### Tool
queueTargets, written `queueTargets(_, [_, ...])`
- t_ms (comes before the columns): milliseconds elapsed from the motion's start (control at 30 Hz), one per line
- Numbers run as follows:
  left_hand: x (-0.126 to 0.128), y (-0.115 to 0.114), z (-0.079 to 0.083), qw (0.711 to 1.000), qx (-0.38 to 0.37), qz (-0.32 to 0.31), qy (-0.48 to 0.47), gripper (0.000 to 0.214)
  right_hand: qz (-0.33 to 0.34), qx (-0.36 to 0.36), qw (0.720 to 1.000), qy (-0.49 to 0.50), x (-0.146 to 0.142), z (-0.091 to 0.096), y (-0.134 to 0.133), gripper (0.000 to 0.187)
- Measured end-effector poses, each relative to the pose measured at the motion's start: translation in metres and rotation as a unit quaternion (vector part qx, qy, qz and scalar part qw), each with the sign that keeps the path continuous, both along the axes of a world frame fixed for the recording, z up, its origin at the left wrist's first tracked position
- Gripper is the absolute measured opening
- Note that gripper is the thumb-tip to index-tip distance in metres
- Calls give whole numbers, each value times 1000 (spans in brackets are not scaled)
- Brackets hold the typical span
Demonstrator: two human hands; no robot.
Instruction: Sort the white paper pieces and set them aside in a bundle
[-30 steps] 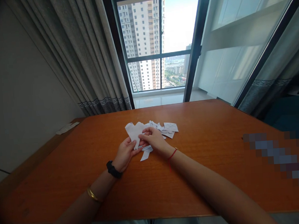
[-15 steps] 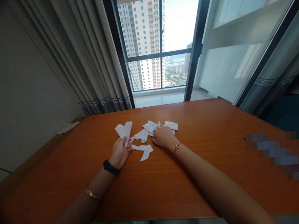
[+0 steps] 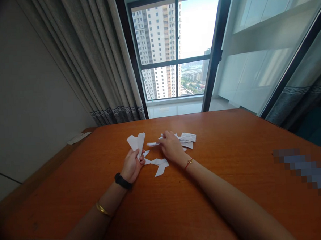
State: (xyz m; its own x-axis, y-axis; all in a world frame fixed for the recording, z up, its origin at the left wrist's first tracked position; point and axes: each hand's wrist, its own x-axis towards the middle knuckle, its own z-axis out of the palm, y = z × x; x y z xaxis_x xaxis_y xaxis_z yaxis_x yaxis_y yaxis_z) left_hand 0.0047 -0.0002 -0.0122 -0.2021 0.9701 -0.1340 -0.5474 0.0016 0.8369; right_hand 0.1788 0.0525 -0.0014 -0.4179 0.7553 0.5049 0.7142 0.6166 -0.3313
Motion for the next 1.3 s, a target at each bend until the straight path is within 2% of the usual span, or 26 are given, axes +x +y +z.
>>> queueTargets(33, [0,-1,1,1000,3,-5,1,13,7,-35,995,90,3,5,0,24])
queueTargets(100, [-1,-3,4,999,-2,-34,6,13,65,-134,957,248,10,20,0,20])
queueTargets(167, [-2,-5,7,995,-24,-92,15,11,139,-228,902,339,17,35,-2,15])
queueTargets(200, [-3,-7,8,991,-38,-130,18,11,170,-259,882,354,20,42,-4,13])
queueTargets(267, [-4,-9,11,974,-64,-215,22,12,227,-291,869,329,23,53,-8,10])
queueTargets(400, [-5,-12,15,924,-79,-373,11,30,281,-296,885,224,24,59,-12,5])
queueTargets(467, [-6,-13,18,905,-69,-419,0,39,275,-311,887,202,25,57,-11,5])
queueTargets(567, [-7,-17,22,890,-51,-452,-11,44,263,-352,872,217,27,50,-10,10])
queueTargets(667, [-4,-21,22,884,-50,-465,14,44,251,-382,861,225,24,43,-10,9])
queueTargets(733, [-1,-21,20,898,-42,-437,35,34,230,-389,860,235,20,39,-9,9])
queueTargets(800, [1,-19,16,931,-20,-363,33,29,187,-395,852,289,15,36,-8,19])
queueTargets(900, [1,-14,11,971,17,-237,26,31,136,-403,822,378,12,33,-6,38])
queueTargets(967, [-1,-11,9,977,25,-208,40,32,128,-377,841,366,11,31,-4,41])
queueTargets(1067, [0,-11,9,972,15,-224,70,38,87,-272,915,285,10,28,-3,35])
queueTargets(1133, [2,-12,9,969,17,-234,83,36,53,-196,951,232,11,28,-3,27])
queueTargets(1200, [4,-12,8,967,25,-236,89,34,35,-128,973,191,13,31,-4,22])
queueTargets(1300, [4,-12,6,966,27,-234,107,36,30,-62,986,154,16,38,-6,16])
